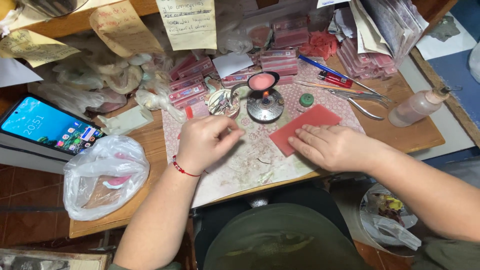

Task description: The person handles a red rectangular block of material, folding and rolling it into a cylindrical shape on a cluttered workbench. They use a small metal tool to smooth the surface of the material and a red sanding block to refine its edges. A dental mold and various tools are visible on the table.

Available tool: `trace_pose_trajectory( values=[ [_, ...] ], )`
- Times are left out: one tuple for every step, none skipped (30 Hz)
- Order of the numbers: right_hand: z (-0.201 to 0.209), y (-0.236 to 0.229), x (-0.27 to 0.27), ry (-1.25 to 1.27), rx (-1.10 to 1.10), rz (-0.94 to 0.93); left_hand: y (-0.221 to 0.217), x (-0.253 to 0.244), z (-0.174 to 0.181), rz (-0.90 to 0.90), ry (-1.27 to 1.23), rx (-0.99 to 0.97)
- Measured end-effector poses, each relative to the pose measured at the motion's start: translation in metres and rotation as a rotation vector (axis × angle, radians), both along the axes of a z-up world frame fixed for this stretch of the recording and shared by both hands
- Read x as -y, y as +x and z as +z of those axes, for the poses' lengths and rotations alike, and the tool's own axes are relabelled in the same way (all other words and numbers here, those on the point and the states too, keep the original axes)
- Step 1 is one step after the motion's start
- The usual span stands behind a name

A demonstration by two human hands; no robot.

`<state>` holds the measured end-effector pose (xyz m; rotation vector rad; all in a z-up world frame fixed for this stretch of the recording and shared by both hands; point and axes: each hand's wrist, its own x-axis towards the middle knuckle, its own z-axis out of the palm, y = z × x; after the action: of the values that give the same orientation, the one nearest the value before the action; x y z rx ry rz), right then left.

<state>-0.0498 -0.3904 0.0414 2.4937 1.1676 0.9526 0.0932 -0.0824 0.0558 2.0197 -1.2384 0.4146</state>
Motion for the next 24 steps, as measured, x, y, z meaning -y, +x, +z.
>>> trace_pose_trajectory(
  values=[
    [0.003, 0.001, 0.0, 0.022, 0.066, 0.0, -0.002, 0.003, 0.0, -0.053, -0.005, 0.006],
    [0.002, 0.001, -0.002, 0.022, 0.067, -0.003, -0.007, 0.008, -0.001, -0.056, -0.005, 0.007],
    [0.002, 0.002, -0.003, 0.067, 0.118, -0.023, -0.013, 0.013, -0.002, -0.117, 0.012, 0.043],
    [0.001, 0.003, -0.005, 0.113, 0.169, -0.043, -0.018, 0.018, -0.003, -0.178, 0.028, 0.08],
    [-0.001, 0.005, -0.007, 0.115, 0.166, -0.043, -0.023, 0.022, -0.003, -0.177, 0.031, 0.077],
    [-0.003, 0.008, -0.01, 0.139, 0.174, -0.05, -0.027, 0.027, -0.004, -0.187, 0.083, 0.139],
    [-0.005, 0.01, -0.012, 0.163, 0.182, -0.059, -0.032, 0.031, -0.004, -0.2, 0.136, 0.201],
    [-0.007, 0.01, -0.012, 0.166, 0.181, -0.062, -0.033, 0.038, -0.014, -0.202, 0.139, 0.2],
    [-0.008, 0.011, -0.011, 0.178, 0.137, -0.052, -0.034, 0.045, -0.023, -0.163, 0.139, 0.304],
    [-0.009, 0.012, -0.01, 0.189, 0.094, -0.042, -0.035, 0.051, -0.033, -0.123, 0.139, 0.407],
    [0.001, 0.009, -0.009, 0.19, 0.089, -0.043, -0.033, 0.053, -0.038, -0.124, 0.139, 0.402],
    [0.012, 0.007, -0.008, 0.239, -0.108, -0.068, -0.032, 0.055, -0.044, -0.114, 0.129, 0.398],
    [0.024, 0.007, -0.006, 0.285, -0.3, -0.091, -0.028, 0.058, -0.048, -0.101, 0.117, 0.4],
    [0.026, 0.007, -0.003, 0.283, -0.298, -0.089, -0.028, 0.058, -0.049, -0.099, 0.115, 0.402],
    [0.028, 0.006, 0.0, 0.259, -0.335, -0.114, -0.027, 0.057, -0.051, -0.108, 0.122, 0.377],
    [0.029, 0.005, 0.004, 0.235, -0.371, -0.139, -0.027, 0.056, -0.053, -0.116, 0.128, 0.353],
    [0.023, 0.006, 0.007, 0.235, -0.372, -0.14, -0.027, 0.056, -0.052, -0.117, 0.128, 0.352],
    [0.018, 0.008, 0.01, 0.209, -0.345, -0.132, -0.027, 0.056, -0.052, -0.12, 0.13, 0.343],
    [0.012, 0.01, 0.014, 0.181, -0.318, -0.123, -0.027, 0.056, -0.052, -0.122, 0.131, 0.334],
    [0.007, 0.011, 0.016, 0.179, -0.32, -0.122, -0.027, 0.056, -0.053, -0.121, 0.129, 0.332],
    [0.002, 0.011, 0.018, 0.103, -0.25, -0.106, -0.027, 0.056, -0.054, -0.117, 0.123, 0.344],
    [-0.004, 0.012, 0.02, 0.027, -0.181, -0.09, -0.027, 0.057, -0.055, -0.113, 0.117, 0.356],
    [-0.007, 0.011, 0.019, 0.027, -0.182, -0.089, -0.028, 0.055, -0.051, -0.113, 0.117, 0.354],
    [-0.01, 0.011, 0.017, -0.004, -0.112, -0.072, -0.029, 0.054, -0.048, -0.112, 0.118, 0.363]
  ],
)
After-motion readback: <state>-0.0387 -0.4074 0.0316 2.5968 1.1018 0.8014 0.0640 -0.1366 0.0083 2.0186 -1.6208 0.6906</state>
